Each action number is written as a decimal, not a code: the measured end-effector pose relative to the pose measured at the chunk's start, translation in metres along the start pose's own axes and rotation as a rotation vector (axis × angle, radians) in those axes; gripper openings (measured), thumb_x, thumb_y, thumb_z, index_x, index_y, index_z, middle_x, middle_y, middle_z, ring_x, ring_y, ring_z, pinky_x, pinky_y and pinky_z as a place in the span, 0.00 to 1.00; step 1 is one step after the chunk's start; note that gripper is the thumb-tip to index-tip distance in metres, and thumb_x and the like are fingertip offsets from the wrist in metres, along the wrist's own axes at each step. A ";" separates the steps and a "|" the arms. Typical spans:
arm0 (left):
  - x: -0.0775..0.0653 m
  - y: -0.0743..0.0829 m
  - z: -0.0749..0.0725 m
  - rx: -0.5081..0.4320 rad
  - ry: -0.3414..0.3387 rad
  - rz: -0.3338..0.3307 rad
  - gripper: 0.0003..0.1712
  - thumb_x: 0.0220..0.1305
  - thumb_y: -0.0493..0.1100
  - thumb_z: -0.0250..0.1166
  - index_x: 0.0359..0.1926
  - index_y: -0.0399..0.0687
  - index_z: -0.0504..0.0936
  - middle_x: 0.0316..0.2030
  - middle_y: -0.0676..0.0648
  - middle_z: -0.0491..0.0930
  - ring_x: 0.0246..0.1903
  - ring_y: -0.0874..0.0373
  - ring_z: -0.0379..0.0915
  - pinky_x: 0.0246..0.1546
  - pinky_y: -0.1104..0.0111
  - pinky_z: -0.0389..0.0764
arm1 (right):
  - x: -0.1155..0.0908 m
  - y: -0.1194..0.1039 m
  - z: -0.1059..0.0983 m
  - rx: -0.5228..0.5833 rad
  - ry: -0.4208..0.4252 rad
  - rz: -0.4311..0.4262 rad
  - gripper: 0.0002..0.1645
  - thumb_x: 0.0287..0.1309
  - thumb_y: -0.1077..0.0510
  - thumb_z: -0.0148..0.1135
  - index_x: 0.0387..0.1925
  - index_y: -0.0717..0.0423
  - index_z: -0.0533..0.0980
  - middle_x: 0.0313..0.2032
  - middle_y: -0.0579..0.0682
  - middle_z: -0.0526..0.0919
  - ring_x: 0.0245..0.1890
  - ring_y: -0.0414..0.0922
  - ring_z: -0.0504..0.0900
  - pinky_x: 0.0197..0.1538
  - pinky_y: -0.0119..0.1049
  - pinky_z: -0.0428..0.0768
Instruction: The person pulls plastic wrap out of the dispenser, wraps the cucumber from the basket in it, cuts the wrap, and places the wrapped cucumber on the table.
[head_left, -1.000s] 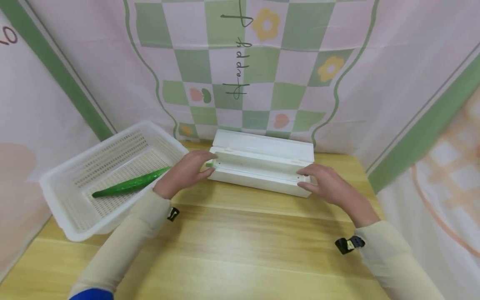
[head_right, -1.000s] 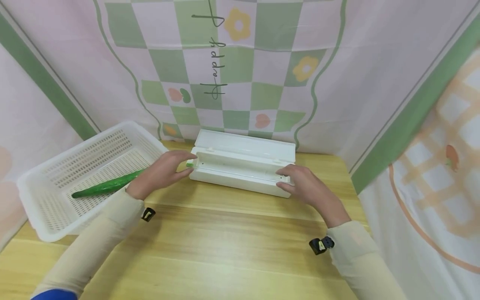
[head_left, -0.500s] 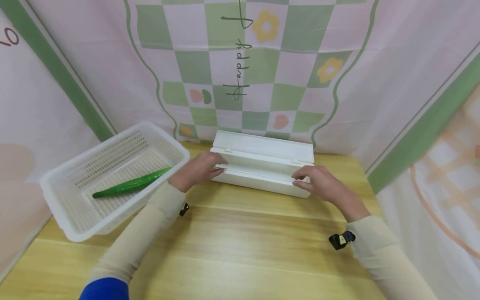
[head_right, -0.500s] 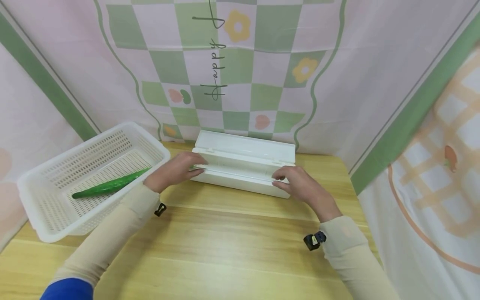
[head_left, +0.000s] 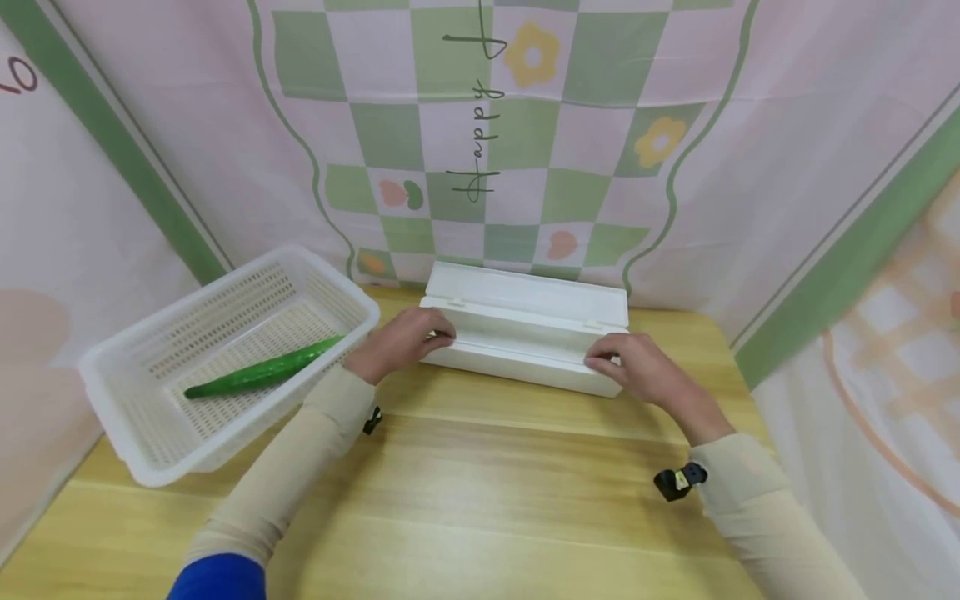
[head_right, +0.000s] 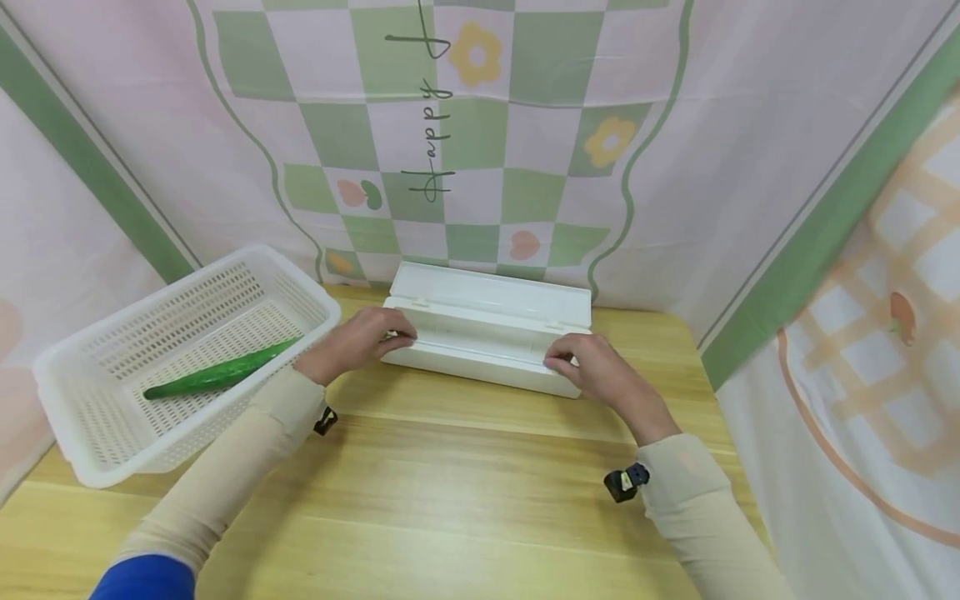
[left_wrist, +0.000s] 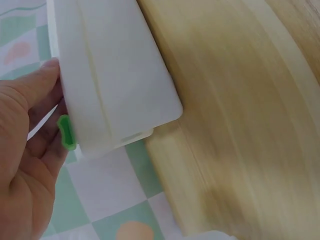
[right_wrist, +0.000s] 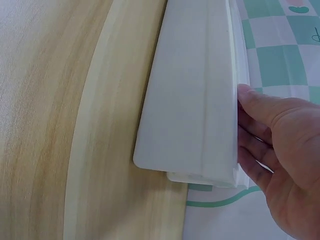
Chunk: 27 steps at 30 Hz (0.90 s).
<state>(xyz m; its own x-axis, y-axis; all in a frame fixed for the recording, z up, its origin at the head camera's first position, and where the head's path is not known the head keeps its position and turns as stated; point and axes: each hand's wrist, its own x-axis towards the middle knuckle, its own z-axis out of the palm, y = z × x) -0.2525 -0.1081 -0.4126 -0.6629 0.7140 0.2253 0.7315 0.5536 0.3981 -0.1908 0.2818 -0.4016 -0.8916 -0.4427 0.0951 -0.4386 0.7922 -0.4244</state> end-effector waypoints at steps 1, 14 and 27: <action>0.000 -0.001 0.001 -0.006 0.009 -0.002 0.06 0.72 0.36 0.68 0.44 0.41 0.91 0.43 0.44 0.91 0.45 0.52 0.88 0.50 0.62 0.89 | 0.000 0.000 0.001 0.000 0.007 -0.005 0.03 0.69 0.61 0.69 0.39 0.55 0.87 0.36 0.48 0.90 0.38 0.44 0.86 0.44 0.44 0.87; 0.007 0.000 0.009 -0.008 0.015 -0.079 0.07 0.75 0.35 0.64 0.41 0.41 0.89 0.38 0.46 0.90 0.42 0.54 0.85 0.48 0.62 0.87 | 0.004 0.001 0.008 -0.010 0.005 0.029 0.06 0.74 0.63 0.62 0.41 0.60 0.83 0.36 0.52 0.87 0.35 0.43 0.79 0.40 0.42 0.82; 0.007 0.001 0.010 -0.062 -0.012 -0.119 0.09 0.77 0.43 0.63 0.42 0.45 0.88 0.42 0.48 0.89 0.46 0.54 0.85 0.55 0.61 0.87 | 0.013 0.002 0.007 -0.062 0.058 0.038 0.08 0.77 0.66 0.55 0.44 0.66 0.79 0.39 0.59 0.85 0.41 0.53 0.82 0.47 0.52 0.84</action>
<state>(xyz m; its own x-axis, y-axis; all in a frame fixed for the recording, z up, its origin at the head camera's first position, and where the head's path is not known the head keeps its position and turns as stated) -0.2552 -0.0981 -0.4191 -0.7422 0.6503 0.1622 0.6363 0.6076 0.4754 -0.2027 0.2746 -0.4069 -0.9121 -0.3879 0.1330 -0.4087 0.8332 -0.3724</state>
